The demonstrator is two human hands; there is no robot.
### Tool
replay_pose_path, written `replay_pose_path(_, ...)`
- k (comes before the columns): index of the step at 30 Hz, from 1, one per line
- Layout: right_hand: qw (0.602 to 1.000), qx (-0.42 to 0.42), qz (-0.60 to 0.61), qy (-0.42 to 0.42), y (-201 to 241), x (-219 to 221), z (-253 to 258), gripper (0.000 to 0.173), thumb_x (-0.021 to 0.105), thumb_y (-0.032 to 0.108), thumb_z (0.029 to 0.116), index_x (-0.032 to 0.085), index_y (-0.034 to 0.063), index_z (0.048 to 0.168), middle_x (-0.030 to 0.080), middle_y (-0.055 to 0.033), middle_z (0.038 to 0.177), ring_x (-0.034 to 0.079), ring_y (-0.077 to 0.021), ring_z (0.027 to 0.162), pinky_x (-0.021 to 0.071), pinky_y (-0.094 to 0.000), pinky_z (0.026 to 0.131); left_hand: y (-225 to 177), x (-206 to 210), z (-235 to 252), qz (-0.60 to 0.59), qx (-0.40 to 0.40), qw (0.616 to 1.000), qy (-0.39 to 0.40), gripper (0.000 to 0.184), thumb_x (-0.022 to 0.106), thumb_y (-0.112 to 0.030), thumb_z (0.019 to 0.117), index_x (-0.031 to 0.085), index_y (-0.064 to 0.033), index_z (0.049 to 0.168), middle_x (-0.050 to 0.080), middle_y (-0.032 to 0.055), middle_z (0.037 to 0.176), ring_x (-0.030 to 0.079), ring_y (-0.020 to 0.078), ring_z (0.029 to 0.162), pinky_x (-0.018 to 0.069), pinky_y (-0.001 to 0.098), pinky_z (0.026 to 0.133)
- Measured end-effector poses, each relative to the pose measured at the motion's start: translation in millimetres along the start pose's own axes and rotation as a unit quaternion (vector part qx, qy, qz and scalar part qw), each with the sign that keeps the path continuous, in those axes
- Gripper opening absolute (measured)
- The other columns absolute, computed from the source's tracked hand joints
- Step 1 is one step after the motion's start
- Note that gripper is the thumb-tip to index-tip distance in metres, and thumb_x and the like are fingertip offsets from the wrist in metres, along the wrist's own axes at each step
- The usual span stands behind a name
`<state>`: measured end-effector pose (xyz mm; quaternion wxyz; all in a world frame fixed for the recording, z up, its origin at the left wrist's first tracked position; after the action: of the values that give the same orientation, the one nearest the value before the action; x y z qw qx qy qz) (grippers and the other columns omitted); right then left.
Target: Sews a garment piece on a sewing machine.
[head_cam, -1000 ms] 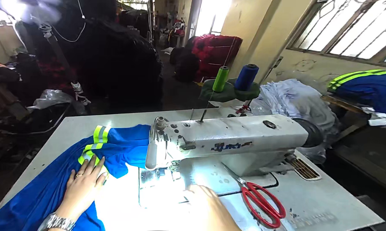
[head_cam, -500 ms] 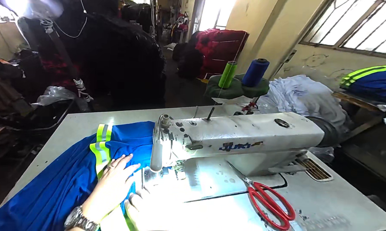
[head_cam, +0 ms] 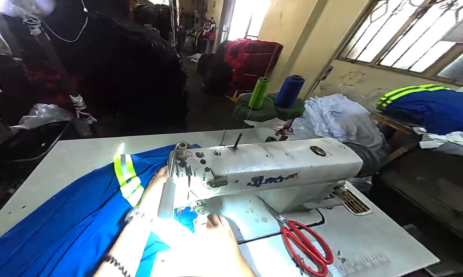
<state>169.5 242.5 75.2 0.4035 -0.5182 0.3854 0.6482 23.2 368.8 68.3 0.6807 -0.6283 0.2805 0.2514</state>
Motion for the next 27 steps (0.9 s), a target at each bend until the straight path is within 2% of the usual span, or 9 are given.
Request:
replay_pose_path(2, 0.996, -0.047, -0.002, -0.073, -10, -3, -2, 0.016, 0.064, 0.012, 0.0909, 0.078, 0.0111, 0.099, 0.076, -0.0053, 0.108, 0.07, -0.0266, 0.108, 0.0564, -0.0445, 0.093, -4, -20, -26, 0.145, 0.047, 0.984, -0.088, 0.028, 0.056, -0.014, 0.1, 0.07, -0.0101, 0.123, 0.067, 0.0133, 0.126, 0.064, 0.0329, 0.117, 0.0523, 0.0529, 0.097)
replay_pose_path(4, 0.99, -0.102, 0.04, -0.093, -16, 1, -2, 0.024, 0.066, 0.006, 0.0882, 0.078, 0.0136, 0.107, 0.075, -0.0053, 0.12, 0.067, -0.0271, 0.121, 0.0525, -0.047, 0.104, 1, -25, -61, 0.216, 0.028, 0.971, -0.099, 0.031, 0.061, -0.026, 0.0962, 0.072, -0.0112, 0.121, 0.066, 0.0182, 0.124, 0.062, 0.0417, 0.118, 0.0515, 0.0613, 0.092)
replay_pose_path(7, 0.991, -0.102, 0.03, -0.087, -16, 0, -4, 0.021, 0.069, 0.002, 0.0842, 0.077, 0.0125, 0.1, 0.075, -0.007, 0.099, 0.071, -0.0274, 0.103, 0.056, -0.0427, 0.097, 25, -5, -86, 0.272, -0.064, 0.957, 0.078, 0.053, 0.043, -0.044, 0.1049, 0.047, -0.025, 0.154, 0.033, 0.0098, 0.166, 0.027, 0.0389, 0.153, 0.0225, 0.0722, 0.115)
replay_pose_path(10, 0.995, -0.093, 0.009, -0.032, -1, -9, -15, 0.011, 0.068, 0.003, 0.0848, 0.075, 0.0086, 0.091, 0.074, -0.0101, 0.093, 0.072, -0.0293, 0.094, 0.0576, -0.0444, 0.089, 35, 6, -61, 0.255, 0.029, 0.957, 0.133, 0.052, 0.041, -0.046, 0.1055, 0.051, -0.0243, 0.151, 0.03, 0.0008, 0.168, 0.017, 0.0266, 0.158, 0.005, 0.0678, 0.122)
replay_pose_path(12, 0.993, -0.099, 0.049, 0.036, 14, -11, -27, 0.011, 0.063, 0.0, 0.0885, 0.073, 0.0032, 0.09, 0.07, -0.0139, 0.088, 0.071, -0.0322, 0.088, 0.0567, -0.0472, 0.08, 34, 14, -41, 0.249, 0.136, 0.946, 0.155, 0.057, 0.038, -0.055, 0.1041, 0.055, -0.021, 0.146, 0.039, 0.0009, 0.164, 0.021, 0.0221, 0.157, 0.0068, 0.0599, 0.125)
replay_pose_path(15, 0.98, -0.093, 0.116, 0.129, 23, -13, -35, 0.018, 0.056, 0.008, 0.0975, 0.073, 0.002, 0.1, 0.07, -0.0165, 0.095, 0.069, -0.0346, 0.096, 0.0538, -0.0505, 0.089, 24, 15, -31, 0.263, 0.222, 0.93, 0.13, 0.066, 0.038, -0.066, 0.1002, 0.062, -0.0176, 0.138, 0.049, 0.0067, 0.156, 0.033, 0.0249, 0.153, 0.0191, 0.0515, 0.126)
replay_pose_path(20, 0.992, -0.047, 0.117, 0.009, -13, -1, -4, 0.041, 0.056, 0.035, 0.1022, 0.067, 0.0141, 0.137, 0.065, -0.0117, 0.138, 0.058, -0.0319, 0.134, 0.0456, -0.0519, 0.112, 23, 1, -80, 0.219, 0.115, 0.968, 0.045, 0.064, 0.041, -0.058, 0.1016, 0.054, -0.0168, 0.148, 0.039, 0.0088, 0.163, 0.036, 0.0285, 0.151, 0.0264, 0.0536, 0.123)
replay_pose_path(23, 0.998, 0.04, -0.002, -0.04, -47, 16, -2, 0.061, 0.058, 0.051, 0.0965, 0.065, 0.0059, 0.137, 0.062, -0.0197, 0.14, 0.06, -0.0408, 0.129, 0.0507, -0.0589, 0.101, 43, 1, -121, 0.285, 0.074, 0.953, 0.077, 0.082, 0.045, -0.071, 0.0932, 0.039, -0.0226, 0.159, 0.024, 0.0153, 0.169, 0.024, 0.0356, 0.155, 0.0175, 0.062, 0.122)
replay_pose_path(27, 0.984, 0.152, -0.07, 0.059, -74, -5, -13, 0.057, 0.063, 0.043, 0.0977, 0.066, -0.0027, 0.131, 0.065, -0.0245, 0.132, 0.062, -0.0431, 0.123, 0.044, -0.0614, 0.106, 46, -16, -151, 0.253, 0.046, 0.957, 0.136, 0.094, 0.05, -0.076, 0.0903, 0.03, -0.0196, 0.163, 0.014, 0.0209, 0.17, 0.014, 0.0398, 0.157, 0.0099, 0.0624, 0.124)
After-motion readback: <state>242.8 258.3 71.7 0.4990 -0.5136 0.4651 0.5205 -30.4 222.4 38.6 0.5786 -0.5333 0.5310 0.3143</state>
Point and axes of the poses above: each hand's wrist, its own z-axis towards the middle knuckle, its own x-axis out of the palm, y = z × x, the point moved 8 cm from there along z, towards the middle knuckle
